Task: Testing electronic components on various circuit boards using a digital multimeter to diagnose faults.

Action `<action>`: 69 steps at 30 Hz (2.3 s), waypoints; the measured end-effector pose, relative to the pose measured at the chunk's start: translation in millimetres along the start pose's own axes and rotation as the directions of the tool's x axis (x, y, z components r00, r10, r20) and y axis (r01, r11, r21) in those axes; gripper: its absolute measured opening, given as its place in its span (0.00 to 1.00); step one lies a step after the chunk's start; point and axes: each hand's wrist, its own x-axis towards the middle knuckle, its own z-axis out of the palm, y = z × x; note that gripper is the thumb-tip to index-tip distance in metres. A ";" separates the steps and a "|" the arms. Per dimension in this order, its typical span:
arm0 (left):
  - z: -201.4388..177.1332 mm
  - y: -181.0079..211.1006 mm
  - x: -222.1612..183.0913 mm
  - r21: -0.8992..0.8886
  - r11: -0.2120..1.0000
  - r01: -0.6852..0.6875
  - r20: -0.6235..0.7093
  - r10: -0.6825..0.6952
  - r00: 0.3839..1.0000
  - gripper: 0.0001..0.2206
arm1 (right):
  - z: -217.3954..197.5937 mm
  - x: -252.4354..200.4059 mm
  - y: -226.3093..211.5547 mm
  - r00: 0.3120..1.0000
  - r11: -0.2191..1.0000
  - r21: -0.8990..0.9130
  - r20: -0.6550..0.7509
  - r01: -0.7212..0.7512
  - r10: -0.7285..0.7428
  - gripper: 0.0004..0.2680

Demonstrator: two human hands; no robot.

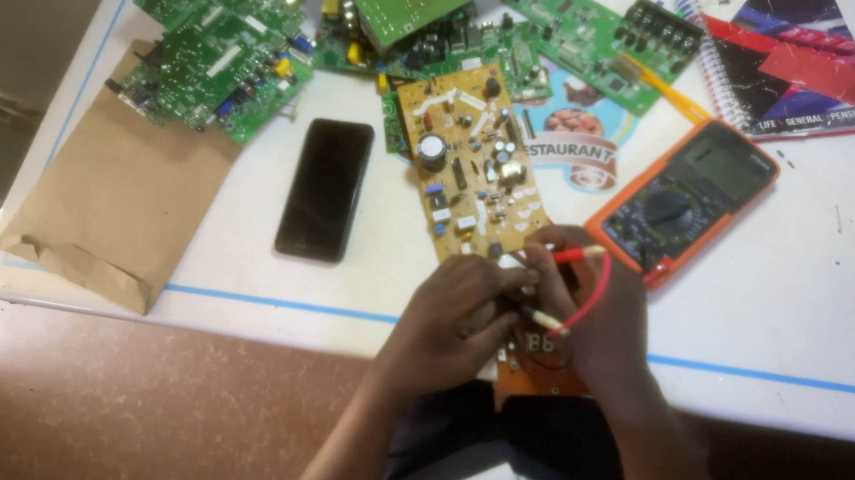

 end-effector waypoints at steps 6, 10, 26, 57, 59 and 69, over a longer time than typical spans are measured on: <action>-3.0 -12.4 -4.0 0.477 0.879 -0.010 -0.186 0.112 0.976 0.14 | -7.3 -6.9 -16.9 0.969 0.939 0.328 -0.177 -0.105 0.170 0.10; -11.5 -19.8 4.0 0.463 0.883 0.075 -0.357 0.109 0.928 0.08 | -6.6 -1.0 0.0 0.982 0.906 0.421 -0.143 -0.053 0.123 0.11; 4.3 -21.2 11.7 0.311 0.938 0.152 -0.306 -0.052 0.951 0.10 | 10.9 7.1 13.8 0.941 0.937 -0.091 0.023 0.339 -0.338 0.14; 3.2 -20.2 9.2 0.310 0.937 0.160 -0.283 -0.069 0.957 0.10 | 7.9 9.1 9.0 0.947 0.949 -0.072 0.130 0.306 -0.295 0.16; 3.1 -20.1 9.8 0.312 0.939 0.143 -0.270 -0.056 0.961 0.10 | 6.4 9.4 7.5 0.941 0.940 -0.105 0.133 0.325 -0.311 0.16; 3.2 -20.3 8.4 0.341 0.928 0.153 -0.259 -0.064 0.964 0.10 | 6.4 7.6 7.8 0.942 0.939 -0.119 0.146 0.321 -0.303 0.16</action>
